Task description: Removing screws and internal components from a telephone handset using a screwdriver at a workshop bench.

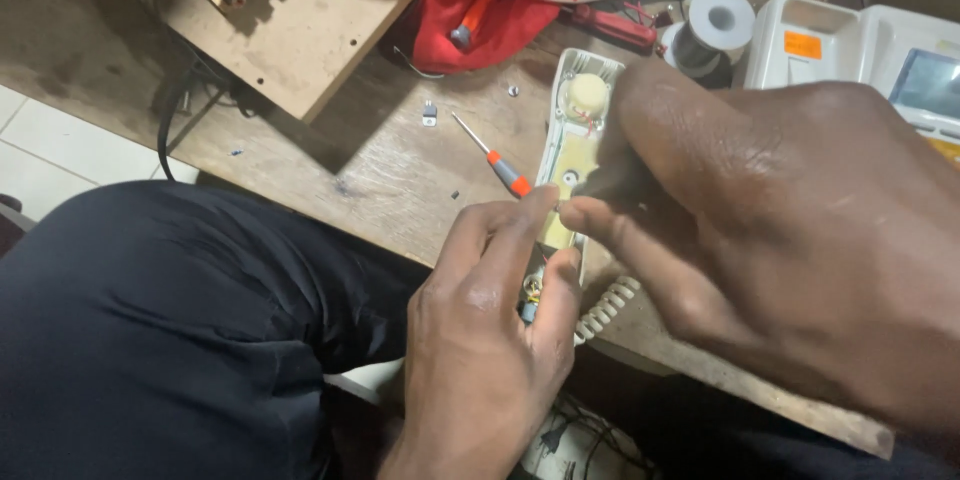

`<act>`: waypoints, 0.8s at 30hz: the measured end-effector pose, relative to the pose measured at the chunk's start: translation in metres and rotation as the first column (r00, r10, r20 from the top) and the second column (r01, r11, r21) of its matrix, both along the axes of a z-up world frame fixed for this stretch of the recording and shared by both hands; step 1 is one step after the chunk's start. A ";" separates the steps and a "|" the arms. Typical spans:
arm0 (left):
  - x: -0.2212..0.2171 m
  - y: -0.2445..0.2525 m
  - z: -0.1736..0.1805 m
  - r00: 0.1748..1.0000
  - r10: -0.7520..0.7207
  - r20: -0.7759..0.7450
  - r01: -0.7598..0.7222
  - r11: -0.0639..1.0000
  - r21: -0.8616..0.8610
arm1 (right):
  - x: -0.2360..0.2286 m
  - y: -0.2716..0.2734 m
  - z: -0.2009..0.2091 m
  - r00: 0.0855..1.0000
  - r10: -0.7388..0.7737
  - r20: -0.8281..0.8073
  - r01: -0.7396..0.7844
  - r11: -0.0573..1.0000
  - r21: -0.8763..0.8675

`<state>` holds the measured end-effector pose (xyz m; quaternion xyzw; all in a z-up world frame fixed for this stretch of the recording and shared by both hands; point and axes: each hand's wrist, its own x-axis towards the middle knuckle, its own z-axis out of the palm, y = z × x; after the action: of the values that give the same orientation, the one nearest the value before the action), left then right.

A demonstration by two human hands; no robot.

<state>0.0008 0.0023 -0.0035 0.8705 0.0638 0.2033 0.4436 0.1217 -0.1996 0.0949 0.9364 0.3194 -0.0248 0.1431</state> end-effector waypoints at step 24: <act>0.005 0.011 -0.014 0.997 0.075 0.026 -0.071 0.989 -0.127 | 0.015 0.088 -0.015 0.397 0.915 0.073 -0.907 0.403 -0.119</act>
<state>0.0062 0.0132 -0.0180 0.8346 0.1013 0.2285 0.4909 0.1363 -0.1118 0.0795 0.6051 0.7678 0.1070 0.1815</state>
